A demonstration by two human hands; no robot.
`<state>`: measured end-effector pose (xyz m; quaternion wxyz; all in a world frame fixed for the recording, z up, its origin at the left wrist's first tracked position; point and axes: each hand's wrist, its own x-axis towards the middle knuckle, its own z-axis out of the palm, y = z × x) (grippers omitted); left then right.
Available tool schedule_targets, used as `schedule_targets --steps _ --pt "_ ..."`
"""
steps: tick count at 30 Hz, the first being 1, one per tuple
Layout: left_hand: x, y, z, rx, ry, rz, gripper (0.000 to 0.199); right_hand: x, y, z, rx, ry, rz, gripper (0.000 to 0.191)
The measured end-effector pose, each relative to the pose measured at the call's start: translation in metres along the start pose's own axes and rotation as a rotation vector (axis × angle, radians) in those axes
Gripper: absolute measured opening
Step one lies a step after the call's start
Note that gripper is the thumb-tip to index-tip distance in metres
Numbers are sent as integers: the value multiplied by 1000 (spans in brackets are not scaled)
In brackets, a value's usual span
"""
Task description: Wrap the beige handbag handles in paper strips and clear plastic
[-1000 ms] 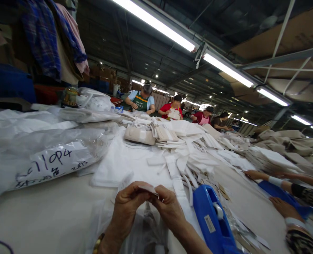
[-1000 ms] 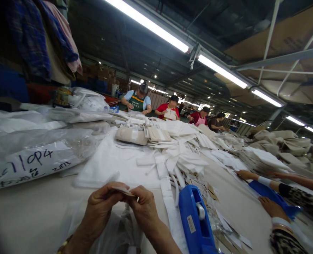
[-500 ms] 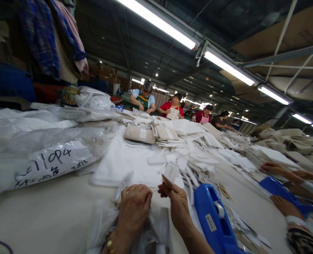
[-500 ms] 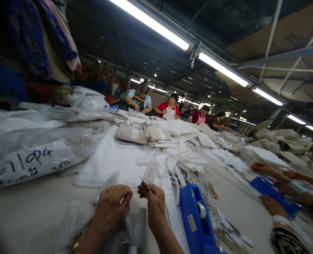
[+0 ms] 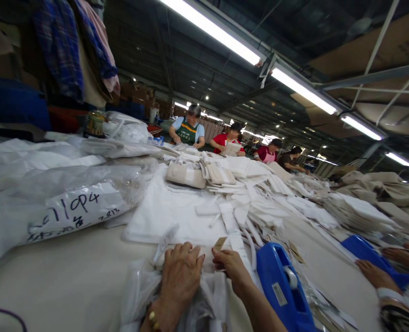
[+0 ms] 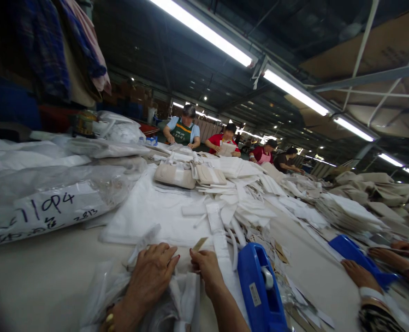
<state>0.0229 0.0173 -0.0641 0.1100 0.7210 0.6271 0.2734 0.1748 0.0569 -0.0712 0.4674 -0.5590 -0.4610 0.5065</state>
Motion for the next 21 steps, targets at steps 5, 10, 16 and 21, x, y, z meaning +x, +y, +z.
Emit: schedule_targets --steps 5,10,16,21 --pt "1 1 -1 -104 -2 -25 32 -66 14 2 -373 256 -522 28" --pt "6 -1 -5 -298 61 -126 40 -131 79 29 -899 140 -924 50" --pt "7 4 -13 -612 211 -209 45 -135 95 38 -1232 105 -1108 53" --pt "5 12 -50 -896 385 -204 55 -146 70 42 -1190 116 -1032 44"
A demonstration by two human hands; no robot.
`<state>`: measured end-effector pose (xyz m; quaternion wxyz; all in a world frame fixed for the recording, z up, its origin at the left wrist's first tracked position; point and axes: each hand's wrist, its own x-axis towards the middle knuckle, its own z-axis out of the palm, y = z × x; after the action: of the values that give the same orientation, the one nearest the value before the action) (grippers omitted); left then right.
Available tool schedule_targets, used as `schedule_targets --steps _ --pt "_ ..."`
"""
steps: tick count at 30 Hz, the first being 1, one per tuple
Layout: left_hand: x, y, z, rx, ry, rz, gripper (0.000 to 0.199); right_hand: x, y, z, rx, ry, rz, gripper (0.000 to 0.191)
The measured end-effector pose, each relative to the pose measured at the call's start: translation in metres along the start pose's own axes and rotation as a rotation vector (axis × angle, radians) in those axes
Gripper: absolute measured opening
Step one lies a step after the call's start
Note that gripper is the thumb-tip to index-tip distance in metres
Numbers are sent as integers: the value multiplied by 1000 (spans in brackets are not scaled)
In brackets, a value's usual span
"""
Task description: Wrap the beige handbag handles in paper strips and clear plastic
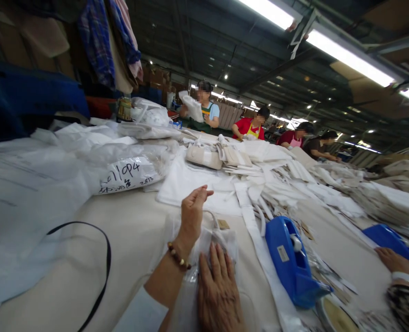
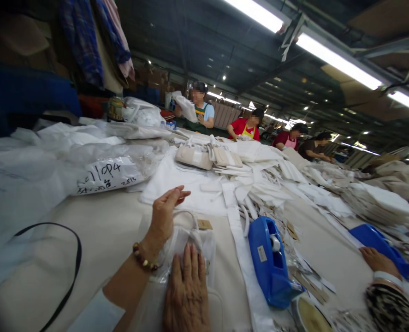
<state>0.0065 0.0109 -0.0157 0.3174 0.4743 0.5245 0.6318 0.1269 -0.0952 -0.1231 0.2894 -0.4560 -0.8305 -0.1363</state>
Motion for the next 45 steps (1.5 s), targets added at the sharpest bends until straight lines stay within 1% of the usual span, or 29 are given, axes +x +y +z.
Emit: schedule_targets --steps 3,5,8,10,12,14,15,17,18,19,21,24,27,30,33,36,38,40,42,45 --pt "-1 15 -27 -29 56 -1 60 3 -7 -11 34 -61 9 44" --pt "-11 15 -50 45 41 -14 58 5 -8 -16 46 -84 19 44" --pt "-42 -1 -82 224 2 -46 55 7 -7 -20 49 -95 7 43" --pt "-67 -16 -97 352 -27 -55 61 7 -6 -21 69 -84 8 41" --pt "-87 -29 -106 525 -98 -63 72 8 -5 -22 126 -48 44 38" --pt "-96 -36 -110 658 -205 -104 80 9 -4 -22 211 6 98 34" --pt "-97 -37 -111 684 -252 -131 81 9 -3 -23 258 33 132 33" --pt "-94 -37 -112 654 -315 -178 77 9 0 -27 328 73 220 31" --pt "-92 -35 -114 634 -328 -191 74 7 1 -29 335 83 275 32" --pt "-90 -34 -116 616 -333 -200 72 5 3 -32 320 87 331 35" --pt "-88 -32 -123 571 -348 -226 73 -3 6 -37 255 70 440 49" --pt "-92 -35 -134 485 -364 -275 82 -17 9 -41 229 -26 575 66" --pt "-97 -41 -138 429 -339 -314 89 -24 8 -40 295 -116 652 69" --pt "-99 -41 -137 403 -310 -335 87 -20 7 -43 340 -139 691 63" --pt "-100 -36 -136 415 -289 -353 86 -15 11 -55 451 -188 757 64" --pt "-105 -35 -140 451 -260 -373 85 -19 18 -67 598 -291 874 75" --pt "-108 -40 -143 475 -224 -387 78 -22 22 -71 658 -321 941 78" --pt "-107 -48 -145 496 -193 -382 68 -22 25 -69 678 -311 967 77" --pt "-98 -56 -146 517 -165 -359 59 -16 27 -64 681 -301 963 74" --pt "-80 -68 -145 551 -157 -331 51 -2 33 -54 704 -312 947 72"
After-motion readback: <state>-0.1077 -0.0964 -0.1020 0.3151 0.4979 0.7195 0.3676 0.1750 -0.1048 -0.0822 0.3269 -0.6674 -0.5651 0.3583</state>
